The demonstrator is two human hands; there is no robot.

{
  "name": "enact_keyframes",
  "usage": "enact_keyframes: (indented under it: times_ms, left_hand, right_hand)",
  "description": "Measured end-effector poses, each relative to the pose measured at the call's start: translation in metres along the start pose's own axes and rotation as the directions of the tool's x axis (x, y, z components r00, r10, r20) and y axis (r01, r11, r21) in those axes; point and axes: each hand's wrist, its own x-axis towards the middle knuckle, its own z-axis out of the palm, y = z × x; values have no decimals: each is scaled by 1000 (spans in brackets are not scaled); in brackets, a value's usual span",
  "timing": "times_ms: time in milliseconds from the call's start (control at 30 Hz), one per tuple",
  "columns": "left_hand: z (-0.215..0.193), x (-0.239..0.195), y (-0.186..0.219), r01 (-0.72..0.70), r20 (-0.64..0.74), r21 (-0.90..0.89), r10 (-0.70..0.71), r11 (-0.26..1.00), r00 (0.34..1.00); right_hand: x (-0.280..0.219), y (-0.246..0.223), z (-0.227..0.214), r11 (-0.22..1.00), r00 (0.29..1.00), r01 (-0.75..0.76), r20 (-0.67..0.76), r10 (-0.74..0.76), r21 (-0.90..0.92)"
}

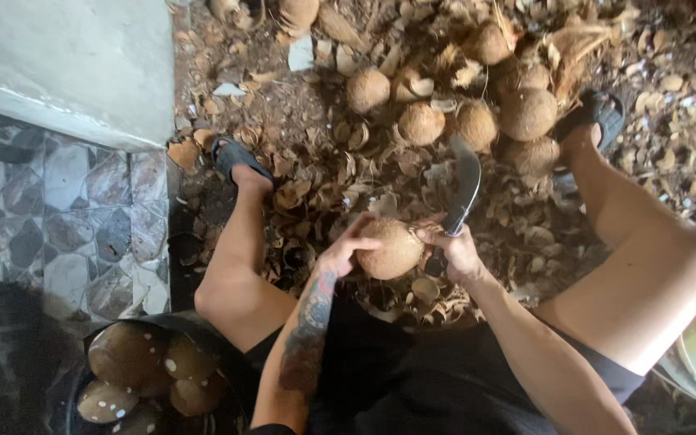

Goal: The person sits on the ground and uses a large knife to peel the husk off several coconuts. They rotate each coconut while striking it with the knife to remove the outer layer, then place the peeled coconuts into a nearby bucket.

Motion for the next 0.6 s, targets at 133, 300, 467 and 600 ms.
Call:
enact_keyframes:
  times_ms: [133,300,467,600]
  left_hand:
    - [-3,11,-13,50,18,555,-72,830,997]
    - [-8,-5,-40,121,-32,318,-117,940,993]
    - [-16,15,-59,166,93,-514,-138,841,986]
    - [17,19,-47,224,-69,-304,-255,926,964]
  right_hand:
    - [-4,10,-6,1000,1000,-6,-15,6,13]
    - [-9,-6,-3,982,989,-92,-100,109,166]
    - [4,-12,-22,699,920,-366,123,373,614]
    - [-12,-24,-15,720,916,-399,218,336,568]
